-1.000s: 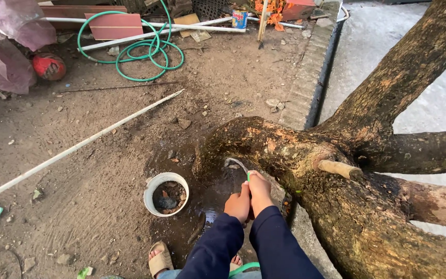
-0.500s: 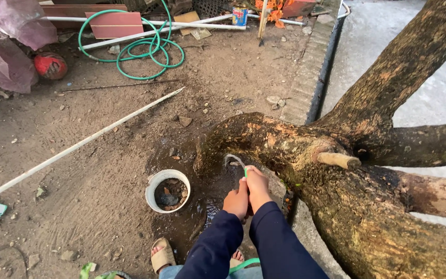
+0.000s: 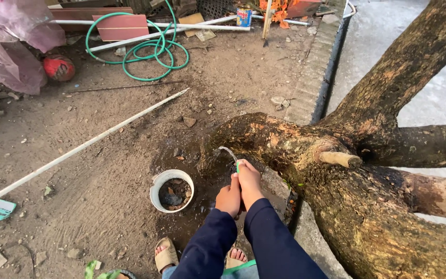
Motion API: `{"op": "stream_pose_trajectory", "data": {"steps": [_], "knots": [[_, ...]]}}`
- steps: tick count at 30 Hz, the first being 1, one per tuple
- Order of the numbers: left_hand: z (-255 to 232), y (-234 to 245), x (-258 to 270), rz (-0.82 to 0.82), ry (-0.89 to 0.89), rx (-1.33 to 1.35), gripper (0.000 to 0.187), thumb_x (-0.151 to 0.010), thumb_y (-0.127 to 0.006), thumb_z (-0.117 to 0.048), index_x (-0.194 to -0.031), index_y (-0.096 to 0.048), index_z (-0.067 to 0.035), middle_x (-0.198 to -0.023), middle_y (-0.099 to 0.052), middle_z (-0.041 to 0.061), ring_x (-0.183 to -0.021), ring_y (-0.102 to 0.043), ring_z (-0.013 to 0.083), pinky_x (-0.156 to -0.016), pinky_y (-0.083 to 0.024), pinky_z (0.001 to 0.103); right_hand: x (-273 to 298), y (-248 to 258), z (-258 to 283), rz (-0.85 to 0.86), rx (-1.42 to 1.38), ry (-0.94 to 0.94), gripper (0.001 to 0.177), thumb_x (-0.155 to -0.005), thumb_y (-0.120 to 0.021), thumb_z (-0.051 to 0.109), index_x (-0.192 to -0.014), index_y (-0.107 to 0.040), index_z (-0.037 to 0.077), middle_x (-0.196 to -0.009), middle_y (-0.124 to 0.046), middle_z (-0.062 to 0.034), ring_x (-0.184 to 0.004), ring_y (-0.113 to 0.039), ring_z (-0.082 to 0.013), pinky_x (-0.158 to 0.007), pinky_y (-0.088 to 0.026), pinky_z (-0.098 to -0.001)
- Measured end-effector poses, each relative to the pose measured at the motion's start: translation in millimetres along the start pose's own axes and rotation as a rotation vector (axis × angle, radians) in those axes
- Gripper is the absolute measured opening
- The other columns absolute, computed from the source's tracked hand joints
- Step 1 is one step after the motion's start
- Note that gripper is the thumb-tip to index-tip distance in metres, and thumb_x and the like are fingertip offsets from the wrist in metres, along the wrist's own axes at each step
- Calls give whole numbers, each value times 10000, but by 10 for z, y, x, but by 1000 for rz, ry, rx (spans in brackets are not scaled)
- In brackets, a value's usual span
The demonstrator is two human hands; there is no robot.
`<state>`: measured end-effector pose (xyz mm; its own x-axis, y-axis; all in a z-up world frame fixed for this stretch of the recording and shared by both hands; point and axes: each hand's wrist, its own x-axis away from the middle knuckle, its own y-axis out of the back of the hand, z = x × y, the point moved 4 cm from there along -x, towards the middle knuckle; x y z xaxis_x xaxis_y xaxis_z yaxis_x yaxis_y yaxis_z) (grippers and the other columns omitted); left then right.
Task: Watering plants and a tree using a garden hose.
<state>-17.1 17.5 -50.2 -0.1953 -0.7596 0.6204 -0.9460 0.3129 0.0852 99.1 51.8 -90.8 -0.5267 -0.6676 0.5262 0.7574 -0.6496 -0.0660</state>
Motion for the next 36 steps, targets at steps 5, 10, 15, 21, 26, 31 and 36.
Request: {"op": "stream_pose_trajectory", "data": {"steps": [5, 10, 15, 21, 26, 31, 36], "knots": [[-75, 7, -12, -5, 12, 1, 812, -966, -370, -724, -777, -670, 6, -618, -656, 119, -442, -588, 219, -425, -447, 378, -20, -34, 74, 19, -98, -8, 253, -988, -612, 197, -1161, -753, 80, -967, -682, 17, -783, -562, -114, -701, -494, -301], [-173, -25, -4, 17, 13, 11, 823, -975, -359, -722, -778, -672, 14, -614, -658, 128, -441, -594, 225, -426, -460, 379, -113, -21, 122, 24, -111, 7, 258, -993, -587, 185, -1187, -734, 98, -976, -674, -3, -784, -564, -117, -690, -494, -310], [-221, -14, -119, -2, -38, -34, 813, -959, -353, -709, -807, -711, 4, -633, -674, 132, -466, -626, 236, -452, -480, 384, -115, -70, 251, 7, -110, 61, 206, -989, -621, 173, -1113, -752, 73, -943, -682, 12, -792, -575, -109, -688, -495, -278], [-145, -48, -376, -22, -66, -36, 855, -961, -387, -723, -796, -736, 40, -678, -704, 139, -520, -648, 227, -492, -494, 378, -240, -85, 242, -8, -136, 49, 200, -997, -624, 178, -1077, -746, 42, -896, -638, -13, -758, -574, -129, -664, -483, -306], [-317, -83, -344, -18, -54, -93, 836, -954, -380, -722, -817, -735, 22, -695, -711, 140, -548, -674, 238, -531, -522, 376, -296, -43, 348, -56, -91, 63, 219, -999, -604, 191, -1107, -736, 53, -949, -671, 0, -793, -596, -119, -693, -498, -297], [-343, -241, -454, 28, -17, -91, 818, -962, -372, -707, -848, -707, 30, -723, -699, 173, -545, -650, 275, -530, -504, 419, -490, 101, 344, -96, -98, 26, 232, -994, -617, 209, -1148, -725, 74, -1029, -688, -2, -839, -598, -114, -728, -509, -304], [-271, -337, -700, -46, -164, -186, 852, -965, -378, -741, -863, -776, 5, -800, -751, 172, -676, -710, 230, -676, -532, 338, -810, 205, 206, -121, -83, 132, 225, -978, -640, 189, -1126, -732, 48, -1017, -688, -52, -868, -594, -145, -742, -501, -316]]}}
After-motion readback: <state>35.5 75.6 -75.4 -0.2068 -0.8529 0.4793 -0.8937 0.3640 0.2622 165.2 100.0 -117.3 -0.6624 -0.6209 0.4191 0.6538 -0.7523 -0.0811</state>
